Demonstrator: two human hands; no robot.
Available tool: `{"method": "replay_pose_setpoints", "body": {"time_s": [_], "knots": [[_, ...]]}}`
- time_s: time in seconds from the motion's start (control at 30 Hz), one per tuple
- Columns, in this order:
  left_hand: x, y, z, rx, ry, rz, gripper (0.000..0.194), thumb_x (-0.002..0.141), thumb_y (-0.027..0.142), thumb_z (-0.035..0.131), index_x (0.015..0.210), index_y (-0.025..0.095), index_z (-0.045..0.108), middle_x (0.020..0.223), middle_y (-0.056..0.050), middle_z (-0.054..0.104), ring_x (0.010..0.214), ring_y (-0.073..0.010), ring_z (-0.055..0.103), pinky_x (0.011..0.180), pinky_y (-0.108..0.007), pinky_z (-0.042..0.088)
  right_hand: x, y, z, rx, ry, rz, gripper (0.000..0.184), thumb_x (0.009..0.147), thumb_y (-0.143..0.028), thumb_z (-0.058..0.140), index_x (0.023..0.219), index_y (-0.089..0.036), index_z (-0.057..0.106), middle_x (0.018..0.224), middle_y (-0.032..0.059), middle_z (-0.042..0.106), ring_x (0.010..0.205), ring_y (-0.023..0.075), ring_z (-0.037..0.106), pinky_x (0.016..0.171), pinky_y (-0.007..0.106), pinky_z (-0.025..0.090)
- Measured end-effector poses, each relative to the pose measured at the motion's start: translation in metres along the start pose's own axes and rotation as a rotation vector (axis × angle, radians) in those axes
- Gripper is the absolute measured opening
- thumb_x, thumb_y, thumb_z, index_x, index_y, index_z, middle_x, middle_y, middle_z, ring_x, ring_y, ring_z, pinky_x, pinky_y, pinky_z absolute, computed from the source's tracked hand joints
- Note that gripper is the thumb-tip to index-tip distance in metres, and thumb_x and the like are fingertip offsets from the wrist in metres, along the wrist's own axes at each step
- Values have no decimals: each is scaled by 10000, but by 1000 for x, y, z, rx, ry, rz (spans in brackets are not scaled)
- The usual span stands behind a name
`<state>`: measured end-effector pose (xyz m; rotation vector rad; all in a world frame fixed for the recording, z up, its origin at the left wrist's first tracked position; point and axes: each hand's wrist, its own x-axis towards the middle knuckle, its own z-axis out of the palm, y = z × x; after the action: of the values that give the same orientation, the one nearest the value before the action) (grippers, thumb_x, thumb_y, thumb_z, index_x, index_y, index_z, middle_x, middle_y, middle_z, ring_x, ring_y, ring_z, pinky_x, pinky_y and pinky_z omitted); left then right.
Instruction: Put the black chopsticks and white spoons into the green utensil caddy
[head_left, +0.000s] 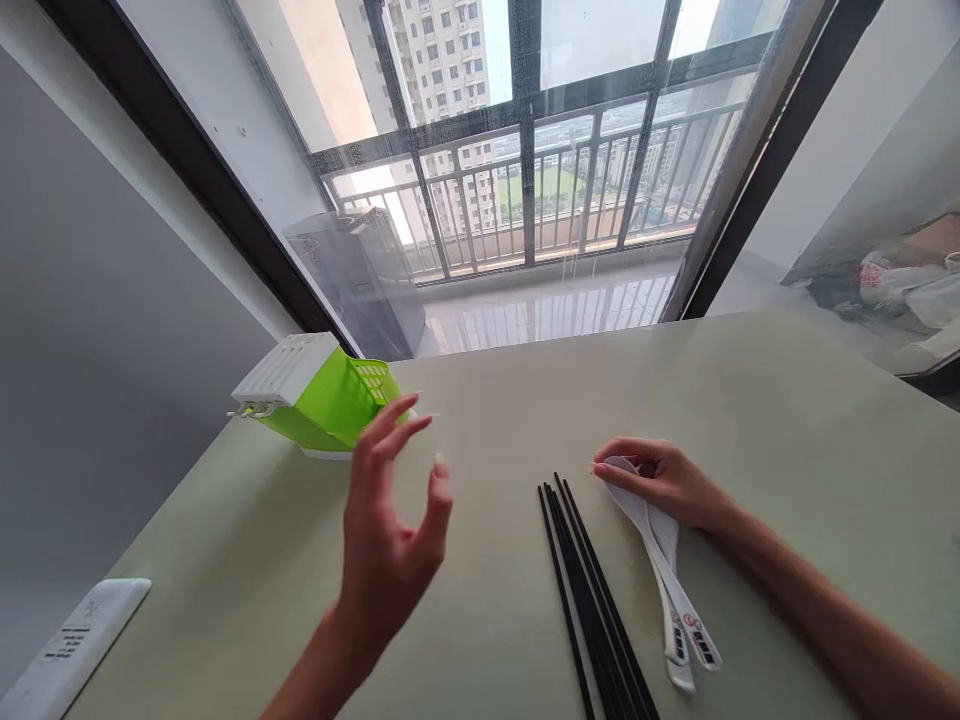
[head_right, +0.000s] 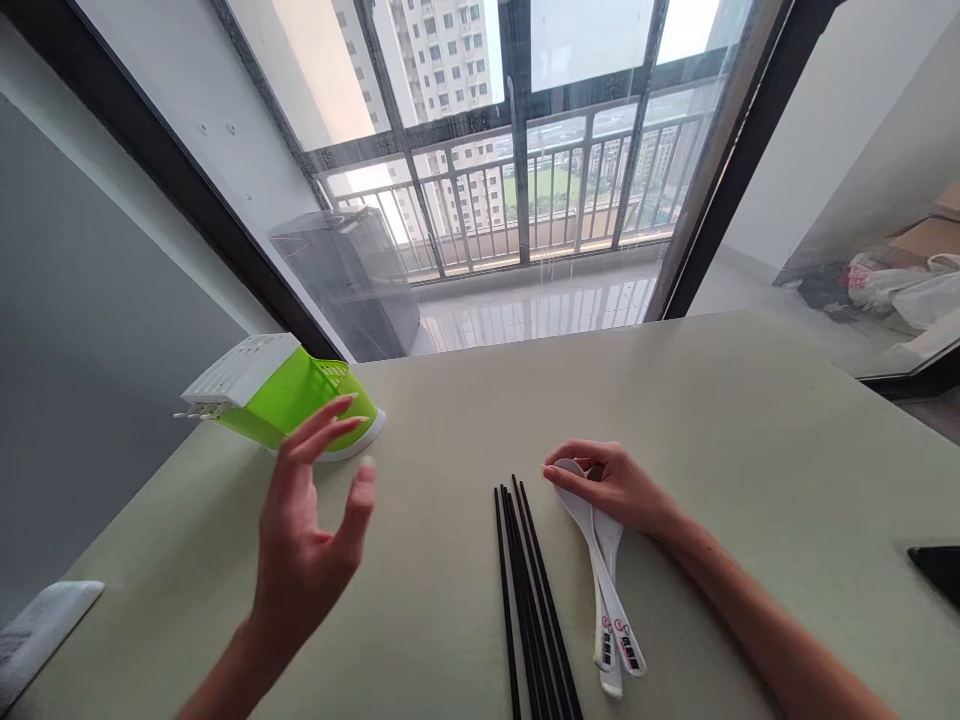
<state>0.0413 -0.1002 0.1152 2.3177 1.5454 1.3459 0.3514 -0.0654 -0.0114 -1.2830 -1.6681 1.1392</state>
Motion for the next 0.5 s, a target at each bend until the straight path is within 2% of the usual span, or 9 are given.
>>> {"method": "replay_pose_setpoints", "body": {"time_s": [0.07,0.17,0.27,0.33,0.43,0.5], "knots": [[24,-29,-18,198,153,91,309,975,257,602,1284,248,585,1465,-121,565,1440,-312,482,1233,-541,353,-1,-1,1,-19,2,-9,404,890,-619,697,898,-222,769,727,0,625,624,134,465,548,266,373],[46,-71,-41,405,256,89,327,1010,316,563,1325,233,582,1490,-128,553,1473,-348,434,1243,-579,303,-1,-1,1,-49,-6,-32,414,895,-631,683,897,-227,775,772,15,668,660,153,505,575,276,399],[54,-107,-58,596,278,12,416,1024,414,549,1377,200,590,1581,-119,476,1529,-400,326,1249,-622,245,-1,0,1,-62,-15,-40,418,894,-633,682,898,-227,781,782,15,688,677,161,532,600,280,415],[54,-125,-63,627,259,-10,436,1039,482,499,1352,210,634,1603,-94,473,1537,-412,317,1242,-652,213,0,0,1,-58,-26,-35,421,893,-633,683,892,-223,781,766,8,682,658,153,517,591,279,402],[53,-137,-63,592,203,-27,489,1075,498,389,1381,203,630,1570,-66,528,1506,-400,389,1240,-665,210,0,-1,2,-41,-51,-32,423,896,-628,682,885,-216,780,763,6,681,641,143,492,575,279,381],[54,-137,-59,581,204,-11,501,1087,451,378,1383,137,633,1500,-107,587,1449,-365,477,1242,-602,288,0,-4,2,-38,-61,-39,425,895,-627,682,886,-214,785,771,11,688,632,139,481,566,280,374]]}}
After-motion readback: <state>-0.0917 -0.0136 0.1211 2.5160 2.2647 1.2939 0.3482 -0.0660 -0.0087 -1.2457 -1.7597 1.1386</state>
